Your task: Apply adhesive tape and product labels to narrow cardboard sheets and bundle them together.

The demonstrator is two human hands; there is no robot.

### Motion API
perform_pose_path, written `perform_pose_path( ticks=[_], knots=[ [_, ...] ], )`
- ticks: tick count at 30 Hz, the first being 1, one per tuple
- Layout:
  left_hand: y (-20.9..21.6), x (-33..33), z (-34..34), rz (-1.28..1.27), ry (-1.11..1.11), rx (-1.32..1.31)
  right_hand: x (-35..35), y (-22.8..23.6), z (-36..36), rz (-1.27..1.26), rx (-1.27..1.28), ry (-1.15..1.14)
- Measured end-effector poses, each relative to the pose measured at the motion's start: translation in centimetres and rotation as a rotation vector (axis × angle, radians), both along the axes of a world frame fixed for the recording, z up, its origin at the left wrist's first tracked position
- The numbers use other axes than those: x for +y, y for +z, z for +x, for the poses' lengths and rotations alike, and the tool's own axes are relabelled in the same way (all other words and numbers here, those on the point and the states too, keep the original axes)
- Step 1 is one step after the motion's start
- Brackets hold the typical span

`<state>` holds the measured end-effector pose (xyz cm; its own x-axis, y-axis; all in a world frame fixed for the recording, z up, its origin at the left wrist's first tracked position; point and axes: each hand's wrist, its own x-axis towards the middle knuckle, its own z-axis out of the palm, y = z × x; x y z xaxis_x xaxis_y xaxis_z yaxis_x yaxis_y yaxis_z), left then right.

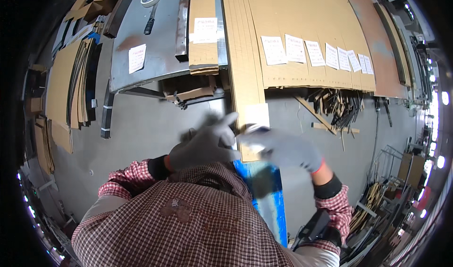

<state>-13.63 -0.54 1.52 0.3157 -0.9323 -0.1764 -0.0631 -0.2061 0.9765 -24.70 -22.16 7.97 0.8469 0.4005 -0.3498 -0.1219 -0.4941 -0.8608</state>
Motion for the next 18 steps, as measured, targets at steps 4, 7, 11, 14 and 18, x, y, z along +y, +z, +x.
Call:
perform_pose_path(
  ticks=[4, 7, 11, 14, 18],
  knots=[
    [1.8, -0.1, 0.2, -0.005, -0.044, 0.099, 1.3, -0.2, 0.4, -0.045, -0.088, 0.070],
    [-0.2, -0.1, 1.5, 0.064, -0.015, 0.175, -4.0, -2.5, 0.4, 0.019, 0.024, -0.160],
    [-9.4, -1.4, 1.6, 0.244, 0.079, -0.039, -9.1, -12.8, -0.6, -0.527, 0.271, -0.281],
    [-19.2, -3.3, 0.0, 0.064, 0.127, 0.017, -7.1, -23.5, -1.6, 0.010, 0.105, -0.332],
    [-28.6, -3.7, -1.8, -0.048, 0.052, 0.286, -4.4, -24.8, -1.2, 0.146, -0.161, -0.561]
  ],
)
